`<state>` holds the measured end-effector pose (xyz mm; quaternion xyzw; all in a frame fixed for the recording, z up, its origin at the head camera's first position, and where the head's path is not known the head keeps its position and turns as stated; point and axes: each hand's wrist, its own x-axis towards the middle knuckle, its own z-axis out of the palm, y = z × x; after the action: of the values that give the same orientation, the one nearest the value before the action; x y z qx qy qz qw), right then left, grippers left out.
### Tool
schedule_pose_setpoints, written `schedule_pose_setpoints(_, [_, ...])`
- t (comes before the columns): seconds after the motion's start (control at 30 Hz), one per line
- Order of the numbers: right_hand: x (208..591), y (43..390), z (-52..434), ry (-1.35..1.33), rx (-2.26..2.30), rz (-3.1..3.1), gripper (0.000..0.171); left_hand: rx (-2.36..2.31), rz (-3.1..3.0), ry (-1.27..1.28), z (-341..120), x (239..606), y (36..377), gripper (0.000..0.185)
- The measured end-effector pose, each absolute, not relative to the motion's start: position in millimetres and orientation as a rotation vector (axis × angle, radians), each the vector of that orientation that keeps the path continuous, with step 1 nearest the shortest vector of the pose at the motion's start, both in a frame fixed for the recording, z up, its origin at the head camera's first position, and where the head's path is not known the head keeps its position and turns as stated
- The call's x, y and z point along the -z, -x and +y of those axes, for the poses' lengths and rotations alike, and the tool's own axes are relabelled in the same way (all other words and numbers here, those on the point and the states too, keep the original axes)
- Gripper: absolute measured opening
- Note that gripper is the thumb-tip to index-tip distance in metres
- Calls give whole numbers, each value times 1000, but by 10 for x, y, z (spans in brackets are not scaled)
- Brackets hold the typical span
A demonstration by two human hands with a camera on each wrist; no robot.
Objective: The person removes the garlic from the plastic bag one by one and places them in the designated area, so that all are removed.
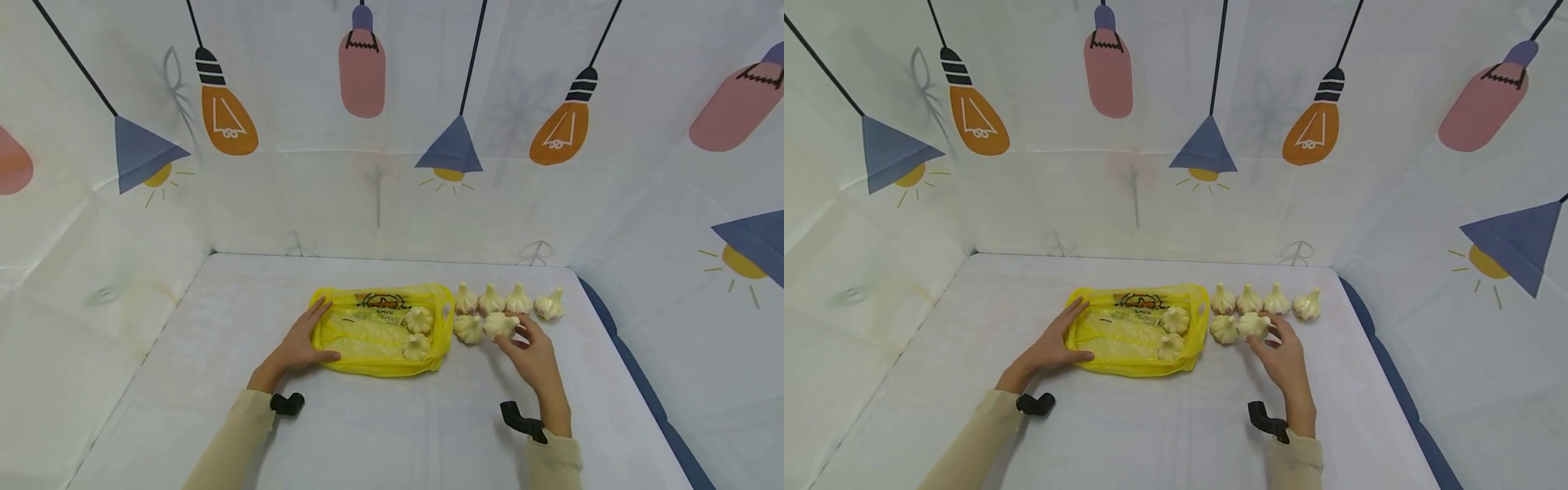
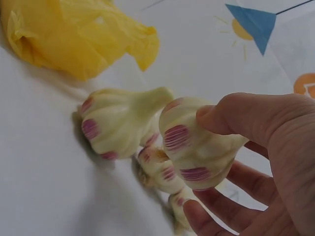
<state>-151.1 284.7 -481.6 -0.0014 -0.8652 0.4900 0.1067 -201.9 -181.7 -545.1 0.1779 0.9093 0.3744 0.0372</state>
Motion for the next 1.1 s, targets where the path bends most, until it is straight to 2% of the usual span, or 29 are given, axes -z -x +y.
schedule_pose_setpoints(0.6, [5170, 1649, 2989, 120, -1373, -2642, 51, -1155, 2793, -560, -1827, 5489, 2043, 110])
schedule_pose_setpoints(0.77, [5208, 1676, 2982, 127, -1361, -2645, 50, -1167, 2783, -543, -1820, 5477, 2038, 110])
schedule_pose_setpoints(1.1, [5226, 1712, 2963, 120, -1368, -2673, 59, -1156, 2783, -538, -1816, 5464, 2030, 110])
